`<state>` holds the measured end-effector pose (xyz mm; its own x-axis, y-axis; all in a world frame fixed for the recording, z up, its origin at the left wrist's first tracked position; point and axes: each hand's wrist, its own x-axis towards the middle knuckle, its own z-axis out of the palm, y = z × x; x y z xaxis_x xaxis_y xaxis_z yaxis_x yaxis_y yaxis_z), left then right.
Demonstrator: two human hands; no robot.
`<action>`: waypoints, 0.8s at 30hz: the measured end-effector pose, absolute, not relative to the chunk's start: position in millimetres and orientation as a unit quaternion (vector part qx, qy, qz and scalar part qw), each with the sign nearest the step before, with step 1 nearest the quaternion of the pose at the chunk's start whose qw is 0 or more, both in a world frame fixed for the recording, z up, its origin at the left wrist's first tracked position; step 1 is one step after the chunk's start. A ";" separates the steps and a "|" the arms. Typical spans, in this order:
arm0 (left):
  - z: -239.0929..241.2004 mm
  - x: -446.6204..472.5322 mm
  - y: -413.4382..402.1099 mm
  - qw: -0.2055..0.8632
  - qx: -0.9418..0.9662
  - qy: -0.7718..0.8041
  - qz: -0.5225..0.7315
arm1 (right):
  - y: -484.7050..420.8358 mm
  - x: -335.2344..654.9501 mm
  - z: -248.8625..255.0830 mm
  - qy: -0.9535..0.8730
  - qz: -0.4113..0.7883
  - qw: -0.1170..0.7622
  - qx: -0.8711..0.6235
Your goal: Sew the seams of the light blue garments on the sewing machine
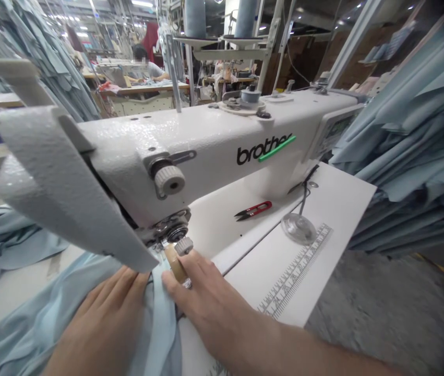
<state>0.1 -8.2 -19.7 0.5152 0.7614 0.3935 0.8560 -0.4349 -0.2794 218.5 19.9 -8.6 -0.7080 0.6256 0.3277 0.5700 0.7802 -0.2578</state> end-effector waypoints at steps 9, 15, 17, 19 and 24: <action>15.2 9.2 -7.2 0.278 -0.845 -0.441 -0.121 | 17.8 224.4 -6.8 -0.925 0.109 0.200 -0.304; 33.0 -14.1 27.7 0.189 -0.821 -0.523 -0.129 | 16.8 224.5 -4.4 -0.926 0.128 0.196 -0.297; 30.4 -23.3 45.7 0.175 -0.811 -0.544 -0.120 | 16.6 224.1 -7.4 -0.923 0.132 0.202 -0.301; 24.3 -30.0 61.6 0.152 -0.816 -0.549 -0.103 | 17.3 224.1 -11.3 -0.920 0.120 0.221 -0.300; 14.4 -31.1 76.2 0.083 -0.852 -0.512 -0.070 | 17.4 225.7 -8.9 -0.934 0.057 0.233 -0.265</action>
